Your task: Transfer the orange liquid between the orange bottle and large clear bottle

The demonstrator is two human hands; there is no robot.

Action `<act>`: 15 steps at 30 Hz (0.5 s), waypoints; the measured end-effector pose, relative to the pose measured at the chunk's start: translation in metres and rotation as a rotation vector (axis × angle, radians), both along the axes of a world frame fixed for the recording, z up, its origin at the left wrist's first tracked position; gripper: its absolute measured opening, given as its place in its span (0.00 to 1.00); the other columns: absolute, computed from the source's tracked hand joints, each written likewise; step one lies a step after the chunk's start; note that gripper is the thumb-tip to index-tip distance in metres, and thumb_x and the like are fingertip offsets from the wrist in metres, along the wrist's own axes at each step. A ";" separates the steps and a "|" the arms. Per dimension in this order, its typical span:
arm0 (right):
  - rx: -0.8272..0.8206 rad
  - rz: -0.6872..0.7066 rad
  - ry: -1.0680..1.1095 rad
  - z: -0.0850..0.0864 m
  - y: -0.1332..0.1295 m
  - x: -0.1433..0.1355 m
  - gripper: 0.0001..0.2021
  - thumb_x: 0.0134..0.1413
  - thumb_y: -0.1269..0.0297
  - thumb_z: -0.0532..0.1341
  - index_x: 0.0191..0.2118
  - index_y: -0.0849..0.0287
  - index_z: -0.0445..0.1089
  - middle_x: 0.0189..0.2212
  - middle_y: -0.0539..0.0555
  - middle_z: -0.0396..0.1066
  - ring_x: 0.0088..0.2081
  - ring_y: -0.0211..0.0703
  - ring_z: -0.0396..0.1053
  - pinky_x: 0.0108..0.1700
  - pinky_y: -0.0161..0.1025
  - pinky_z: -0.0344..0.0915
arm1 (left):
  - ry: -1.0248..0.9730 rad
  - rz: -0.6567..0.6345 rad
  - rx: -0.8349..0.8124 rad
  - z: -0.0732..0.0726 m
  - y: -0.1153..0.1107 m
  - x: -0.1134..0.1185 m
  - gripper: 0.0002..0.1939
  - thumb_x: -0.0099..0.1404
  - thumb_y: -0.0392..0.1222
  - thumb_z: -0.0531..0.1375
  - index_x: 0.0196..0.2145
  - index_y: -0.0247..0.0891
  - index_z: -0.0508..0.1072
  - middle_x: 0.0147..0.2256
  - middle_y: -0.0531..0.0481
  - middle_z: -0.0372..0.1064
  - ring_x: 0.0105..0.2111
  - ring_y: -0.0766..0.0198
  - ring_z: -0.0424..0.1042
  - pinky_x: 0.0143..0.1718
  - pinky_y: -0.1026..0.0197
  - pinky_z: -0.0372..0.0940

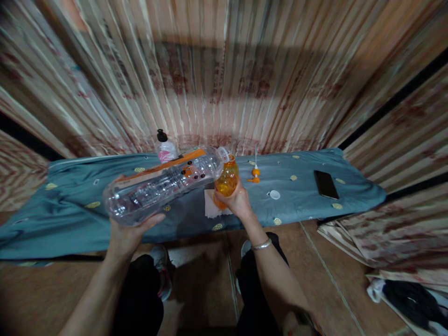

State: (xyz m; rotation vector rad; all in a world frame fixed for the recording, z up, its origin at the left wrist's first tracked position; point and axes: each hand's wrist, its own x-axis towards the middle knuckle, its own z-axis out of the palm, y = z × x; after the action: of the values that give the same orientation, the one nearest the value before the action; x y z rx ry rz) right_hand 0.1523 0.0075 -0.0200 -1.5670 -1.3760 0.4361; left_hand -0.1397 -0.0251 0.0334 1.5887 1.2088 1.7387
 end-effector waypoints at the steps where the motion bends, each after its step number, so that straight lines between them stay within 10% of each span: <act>1: 0.000 -0.008 -0.004 0.000 0.000 0.000 0.38 0.40 0.50 0.76 0.57 0.58 0.68 0.49 0.65 0.82 0.54 0.66 0.80 0.53 0.55 0.76 | 0.007 -0.004 0.007 0.000 0.000 0.000 0.64 0.37 0.57 0.82 0.67 0.41 0.61 0.60 0.36 0.69 0.61 0.37 0.72 0.67 0.31 0.63; 15: 0.001 -0.006 0.028 -0.004 0.001 0.002 0.39 0.39 0.51 0.77 0.58 0.58 0.68 0.49 0.64 0.82 0.51 0.65 0.81 0.52 0.55 0.77 | -0.001 -0.032 -0.019 -0.001 -0.001 0.000 0.61 0.42 0.58 0.81 0.69 0.44 0.61 0.65 0.35 0.65 0.65 0.36 0.68 0.70 0.31 0.59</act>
State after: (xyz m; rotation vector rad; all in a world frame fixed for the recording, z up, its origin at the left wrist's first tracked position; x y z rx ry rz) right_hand 0.1538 0.0086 -0.0243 -1.5584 -1.3497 0.4514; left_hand -0.1401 -0.0265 0.0322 1.5873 1.1890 1.7029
